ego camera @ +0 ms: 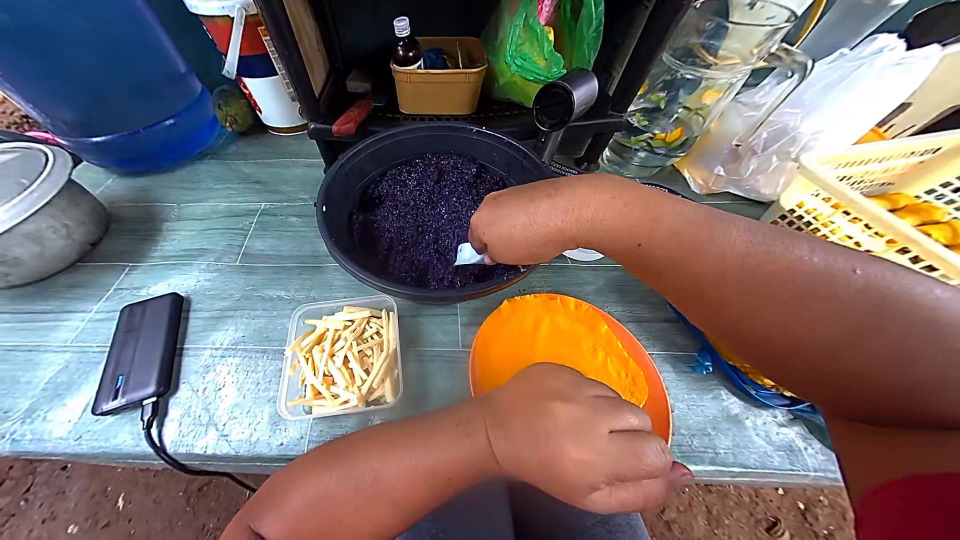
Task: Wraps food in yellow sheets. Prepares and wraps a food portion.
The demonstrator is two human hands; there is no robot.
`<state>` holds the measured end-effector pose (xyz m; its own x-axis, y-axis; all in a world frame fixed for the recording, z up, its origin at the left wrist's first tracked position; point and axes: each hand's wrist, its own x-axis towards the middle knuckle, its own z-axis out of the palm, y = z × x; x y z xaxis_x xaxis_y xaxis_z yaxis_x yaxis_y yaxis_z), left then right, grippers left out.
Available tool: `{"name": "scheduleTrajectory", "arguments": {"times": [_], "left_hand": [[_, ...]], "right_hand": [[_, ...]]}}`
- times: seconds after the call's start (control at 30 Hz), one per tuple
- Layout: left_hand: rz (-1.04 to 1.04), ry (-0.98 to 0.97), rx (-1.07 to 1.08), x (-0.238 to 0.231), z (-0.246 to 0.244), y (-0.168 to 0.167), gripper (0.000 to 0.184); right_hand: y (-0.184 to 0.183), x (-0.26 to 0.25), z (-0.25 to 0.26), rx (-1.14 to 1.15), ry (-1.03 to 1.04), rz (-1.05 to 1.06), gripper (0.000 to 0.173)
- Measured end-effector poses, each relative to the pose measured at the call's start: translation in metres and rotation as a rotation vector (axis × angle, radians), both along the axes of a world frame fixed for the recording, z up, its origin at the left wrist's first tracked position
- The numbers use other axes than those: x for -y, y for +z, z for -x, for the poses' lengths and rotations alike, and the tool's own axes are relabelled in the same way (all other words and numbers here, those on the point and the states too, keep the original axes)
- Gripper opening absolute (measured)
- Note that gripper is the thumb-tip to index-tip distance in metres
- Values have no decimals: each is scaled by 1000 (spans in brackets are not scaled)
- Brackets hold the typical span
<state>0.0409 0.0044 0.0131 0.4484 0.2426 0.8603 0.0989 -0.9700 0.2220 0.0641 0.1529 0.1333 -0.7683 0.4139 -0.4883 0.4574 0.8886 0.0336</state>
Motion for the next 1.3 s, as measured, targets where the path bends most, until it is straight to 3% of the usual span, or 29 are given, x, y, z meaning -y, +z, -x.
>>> {"name": "scheduleTrajectory", "arguments": {"times": [0.23, 0.37, 0.57, 0.73, 0.9, 0.97, 1.1, 1.3], "left_hand": [[11, 47, 2, -2, 1, 1, 32], [31, 88, -6, -3, 2, 1, 32], [34, 113, 2, -5, 2, 1, 31], [38, 113, -20, -5, 1, 1, 30], [50, 130, -30, -7, 3, 3, 30], [55, 147, -35, -7, 4, 4, 31], [50, 179, -50, -10, 6, 4, 30], [-39, 227, 145, -8, 15, 12, 31]], "right_hand": [[8, -2, 3, 122, 14, 47, 18], [12, -6, 4, 105, -65, 142, 19], [26, -14, -4, 60, -22, 196, 17], [36, -17, -21, -105, -118, 293, 18], [26, -40, -50, -446, -259, 621, 21], [23, -40, -59, -535, -327, 659, 20], [7, -45, -74, -653, -328, 664, 22], [-6, -9, -109, -903, -265, 379, 25]]}}
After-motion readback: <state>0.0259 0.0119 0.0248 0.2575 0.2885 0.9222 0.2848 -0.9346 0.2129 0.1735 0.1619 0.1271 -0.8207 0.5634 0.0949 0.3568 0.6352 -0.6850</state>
